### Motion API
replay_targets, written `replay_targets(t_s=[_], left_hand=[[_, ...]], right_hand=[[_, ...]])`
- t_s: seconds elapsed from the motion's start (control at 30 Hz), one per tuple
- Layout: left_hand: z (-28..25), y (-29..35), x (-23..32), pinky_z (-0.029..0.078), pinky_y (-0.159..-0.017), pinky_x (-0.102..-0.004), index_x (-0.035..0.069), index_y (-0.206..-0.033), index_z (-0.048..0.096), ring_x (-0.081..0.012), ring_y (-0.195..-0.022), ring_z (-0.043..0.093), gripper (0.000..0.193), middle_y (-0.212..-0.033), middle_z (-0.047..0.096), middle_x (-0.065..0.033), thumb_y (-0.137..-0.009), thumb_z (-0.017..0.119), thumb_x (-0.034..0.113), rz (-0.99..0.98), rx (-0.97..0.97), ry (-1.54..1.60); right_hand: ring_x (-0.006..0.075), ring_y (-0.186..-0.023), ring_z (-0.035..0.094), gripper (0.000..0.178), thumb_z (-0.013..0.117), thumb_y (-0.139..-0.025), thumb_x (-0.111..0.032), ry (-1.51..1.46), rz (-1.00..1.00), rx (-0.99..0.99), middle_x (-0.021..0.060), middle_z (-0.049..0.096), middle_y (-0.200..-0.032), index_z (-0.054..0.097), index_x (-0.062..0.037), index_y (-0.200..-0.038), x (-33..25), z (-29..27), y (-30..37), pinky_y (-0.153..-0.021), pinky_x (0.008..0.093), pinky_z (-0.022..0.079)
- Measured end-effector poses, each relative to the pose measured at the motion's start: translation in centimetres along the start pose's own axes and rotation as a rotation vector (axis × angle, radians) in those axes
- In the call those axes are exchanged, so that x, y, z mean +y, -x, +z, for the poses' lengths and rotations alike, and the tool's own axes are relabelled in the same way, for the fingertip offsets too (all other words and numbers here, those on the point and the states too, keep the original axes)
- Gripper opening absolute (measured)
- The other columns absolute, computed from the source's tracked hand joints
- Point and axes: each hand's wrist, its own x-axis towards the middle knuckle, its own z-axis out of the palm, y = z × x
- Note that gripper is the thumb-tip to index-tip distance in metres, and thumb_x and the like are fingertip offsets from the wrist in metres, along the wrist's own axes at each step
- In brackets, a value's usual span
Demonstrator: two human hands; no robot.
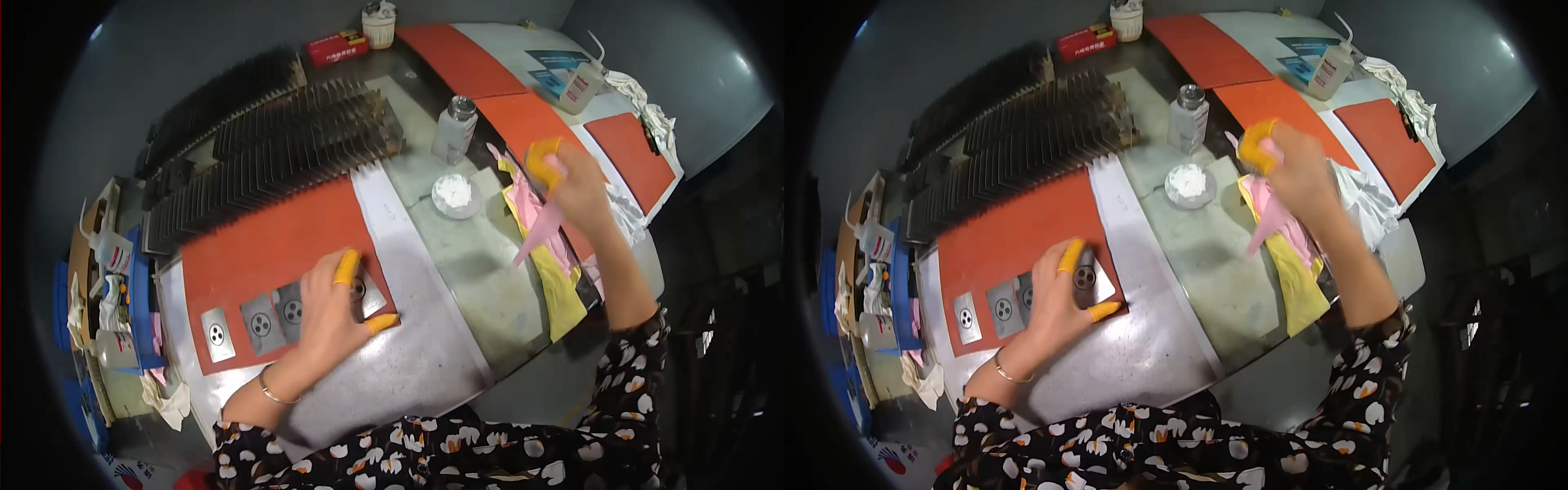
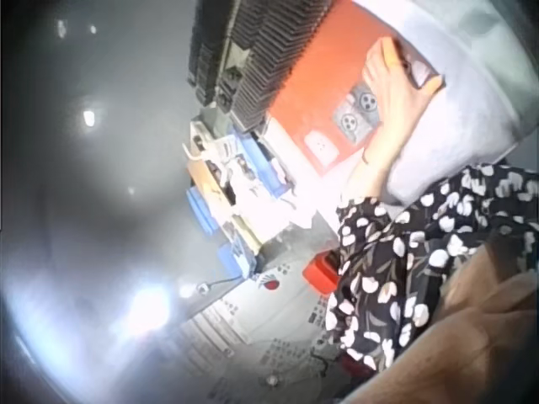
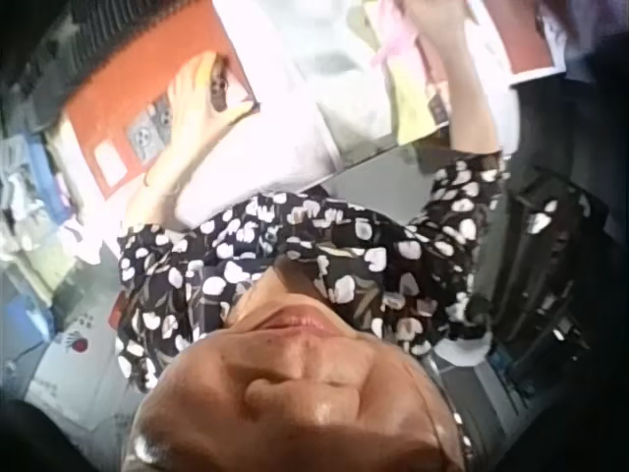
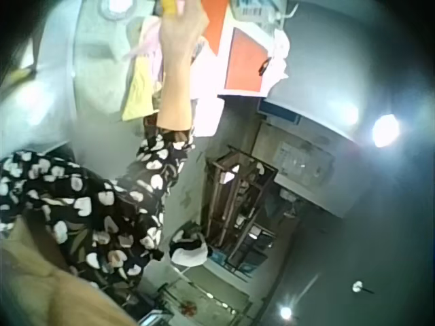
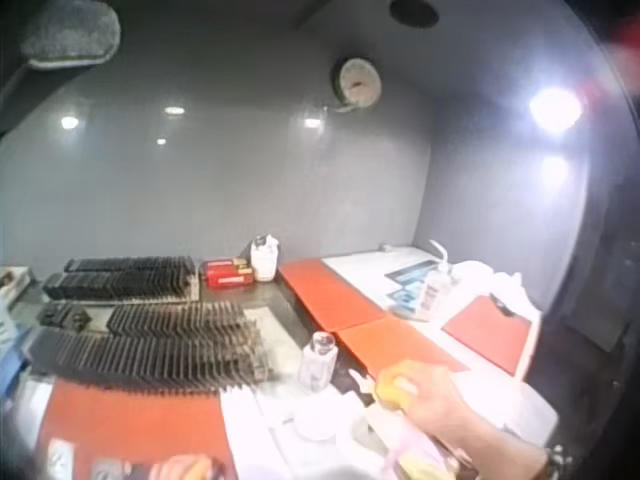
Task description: The person wipes small rectangular metal plates with a white cloth, then uses a pink cloth to wipe the same plates. The person handles the plates one at a time, wiping each surface and placing them on a red mat. The person also wipes the surrounding table surface.
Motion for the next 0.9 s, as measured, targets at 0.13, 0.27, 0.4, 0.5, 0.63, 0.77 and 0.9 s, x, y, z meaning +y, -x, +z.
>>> replay_targets(t_s=[0.13,0.27,0.4,0.5,0.63,0.77,0.9], left_hand=[[0.3,0.7,-2.6,0.025,-0.096,-0.0421,-0.008,-0.119,0.040,-0.0329,-0.115,0.033,0.092,-0.122,0.037,-0.0192,-0.050,0.082,0.036,-0.137,-0.131,-0.146],[0.1,1.2,-3.1,0.024,-0.096,-0.0427,-0.007,-0.117,0.041,-0.0319,-0.112,0.034,0.090,-0.117,0.038,-0.0183,-0.049,0.082,0.034,-0.129,-0.152,-0.104],[0.1,1.3,-3.3,0.024,-0.097,-0.0423,-0.004,-0.116,0.042,-0.0314,-0.110,0.035,0.087,-0.115,0.039,-0.0163,-0.048,0.083,0.032,-0.151,-0.179,-0.062],[0.0,1.5,-3.7,0.024,-0.096,-0.0423,-0.005,-0.115,0.043,-0.0308,-0.109,0.035,0.084,-0.114,0.039,-0.0158,-0.049,0.082,0.031,-0.110,-0.194,-0.050],[-0.3,1.1,-3.9,0.023,-0.097,-0.0428,-0.005,-0.117,0.041,-0.0311,-0.110,0.035,0.086,-0.116,0.039,-0.0161,-0.050,0.082,0.030,-0.083,-0.253,-0.045],[-0.6,1.9,-3.7,0.024,-0.099,-0.0420,-0.004,-0.122,0.039,-0.0319,-0.112,0.035,0.091,-0.120,0.038,-0.0156,-0.049,0.083,0.029,-0.056,-0.265,-0.078],[-1.1,2.3,-3.8,0.024,-0.099,-0.0402,-0.003,-0.121,0.040,-0.0301,-0.112,0.035,0.088,-0.119,0.039,-0.0139,-0.051,0.082,0.026,-0.116,-0.250,-0.085]], right_hand=[[0.0342,-0.071,0.058,0.015,0.057,-0.071,-0.009,0.402,-0.291,0.006,0.0163,0.061,-0.075,0.057,-0.0022,-0.085,2.9,-1.0,-9.4,-0.061,0.0419,0.045],[0.0331,-0.072,0.059,0.016,0.058,-0.069,-0.009,0.608,-0.410,-0.095,0.0150,0.061,-0.076,0.059,-0.0056,-0.085,3.8,3.6,-14.0,-0.063,0.0431,0.046],[0.0320,-0.072,0.060,0.017,0.058,-0.068,-0.008,0.680,-0.458,-0.160,0.0136,0.060,-0.077,0.059,-0.0073,-0.085,3.4,5.7,-15.1,-0.063,0.0424,0.047],[0.0317,-0.071,0.061,0.016,0.059,-0.068,-0.008,0.743,-0.503,-0.156,0.0127,0.060,-0.076,0.059,-0.0077,-0.084,3.3,6.1,-15.0,-0.061,0.0417,0.047],[0.0317,-0.070,0.061,0.016,0.059,-0.067,-0.006,0.762,-0.488,-0.065,0.0135,0.060,-0.075,0.058,-0.0064,-0.083,3.3,5.3,-13.6,-0.060,0.0421,0.048],[0.0337,-0.071,0.060,0.015,0.058,-0.067,-0.005,0.751,-0.202,-0.059,0.0161,0.060,-0.076,0.058,-0.0032,-0.082,0.8,3.2,-7.4,-0.062,0.0425,0.047],[0.0355,-0.072,0.058,0.014,0.059,-0.076,-0.011,0.348,0.028,-0.214,0.0189,0.060,-0.076,0.059,-0.0009,-0.085,2.8,6.4,-1.4,-0.064,0.0409,0.044]])
